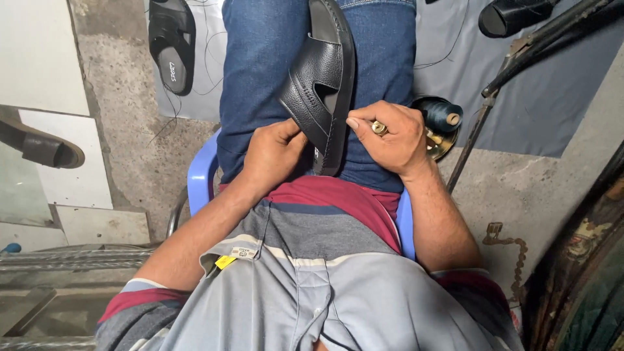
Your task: Hand-stitching the strap of a black sandal using a needle and thread to repair it.
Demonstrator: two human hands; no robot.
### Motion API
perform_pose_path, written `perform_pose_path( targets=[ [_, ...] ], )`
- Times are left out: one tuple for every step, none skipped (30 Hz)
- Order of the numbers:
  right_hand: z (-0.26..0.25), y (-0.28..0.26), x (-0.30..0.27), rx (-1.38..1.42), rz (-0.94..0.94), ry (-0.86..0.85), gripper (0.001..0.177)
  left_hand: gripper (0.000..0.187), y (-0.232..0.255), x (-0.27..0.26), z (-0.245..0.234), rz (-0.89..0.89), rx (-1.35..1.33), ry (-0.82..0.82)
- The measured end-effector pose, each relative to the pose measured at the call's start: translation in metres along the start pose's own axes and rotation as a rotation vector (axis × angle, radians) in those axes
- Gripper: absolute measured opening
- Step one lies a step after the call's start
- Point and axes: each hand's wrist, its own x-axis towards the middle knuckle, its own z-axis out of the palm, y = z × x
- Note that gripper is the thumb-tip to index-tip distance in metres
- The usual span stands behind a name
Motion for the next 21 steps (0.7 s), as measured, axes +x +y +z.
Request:
perform_pose_path(
  targets=[
    [0.000, 0.000, 0.001, -0.011, -0.009, 0.005, 0.006, 0.008, -0.003, 0.001, 0.001, 0.045, 0.056, 0.008],
    [0.000, 0.000, 0.001, -0.023, -0.018, 0.011, 0.006, 0.010, -0.006, 0.000, 0.002, 0.090, 0.113, 0.015],
    [0.000, -0.006, 0.000, -0.026, -0.030, 0.014, 0.006, 0.010, 0.001, -0.001, -0.002, 0.101, 0.113, 0.023],
    [-0.001, -0.012, 0.000, -0.046, -0.015, 0.025, 0.006, 0.012, 0.007, -0.003, -0.006, 0.091, 0.068, 0.002],
    [-0.001, -0.018, -0.001, -0.065, 0.000, 0.036, 0.006, 0.015, 0.012, -0.005, -0.009, 0.079, 0.024, -0.020],
    [0.000, -0.022, -0.007, -0.068, -0.011, 0.039, 0.006, 0.015, -0.001, -0.007, -0.004, 0.089, 0.023, -0.014],
    [0.003, -0.027, -0.014, -0.150, 0.016, 0.014, 0.026, 0.021, -0.014, -0.008, -0.001, 0.002, -0.120, -0.072],
    [0.006, -0.031, -0.022, -0.231, 0.043, -0.011, 0.050, 0.030, -0.028, -0.009, 0.003, -0.086, -0.262, -0.131],
    [0.014, -0.033, -0.029, -0.233, 0.050, -0.007, 0.050, 0.030, -0.018, -0.015, -0.003, -0.086, -0.262, -0.140],
    [0.022, -0.035, -0.037, -0.280, 0.147, -0.057, 0.068, 0.030, -0.007, -0.022, -0.009, -0.110, -0.394, -0.128],
    [0.028, -0.034, -0.040, -0.332, 0.231, -0.100, 0.086, 0.030, 0.005, -0.023, -0.015, -0.119, -0.527, -0.114],
    [0.029, -0.030, -0.046, -0.341, 0.226, -0.088, 0.086, 0.030, 0.006, -0.026, -0.016, -0.105, -0.528, -0.120],
    [0.029, -0.025, -0.049, -0.215, 0.295, -0.015, 0.081, 0.025, 0.007, -0.028, -0.018, -0.074, -0.598, -0.057],
    [0.030, -0.021, -0.052, -0.087, 0.360, 0.057, 0.076, 0.023, 0.008, -0.030, -0.020, -0.043, -0.669, 0.006],
    [0.026, -0.011, -0.055, -0.090, 0.355, 0.060, 0.076, 0.023, 0.012, -0.032, -0.022, -0.036, -0.671, 0.005],
    [0.023, -0.001, -0.059, 0.101, 0.361, 0.123, 0.070, 0.019, 0.015, -0.033, -0.025, 0.091, -0.607, 0.108],
    [0.019, 0.007, -0.065, 0.288, 0.371, 0.185, 0.063, 0.015, 0.018, -0.036, -0.026, 0.210, -0.546, 0.206],
    [0.018, -0.004, -0.065, 0.279, 0.372, 0.187, 0.063, 0.015, 0.019, -0.038, -0.028, 0.211, -0.554, 0.201],
    [0.012, -0.014, -0.063, 0.503, 0.412, 0.250, 0.057, 0.028, 0.022, -0.036, -0.028, 0.231, -0.461, 0.157],
    [0.006, -0.024, -0.060, 0.730, 0.446, 0.310, 0.050, 0.046, 0.026, -0.034, -0.028, 0.251, -0.368, 0.116],
    [0.002, -0.022, -0.062, 0.712, 0.433, 0.321, 0.050, 0.046, 0.031, -0.032, -0.022, 0.268, -0.382, 0.107]
  ],
)
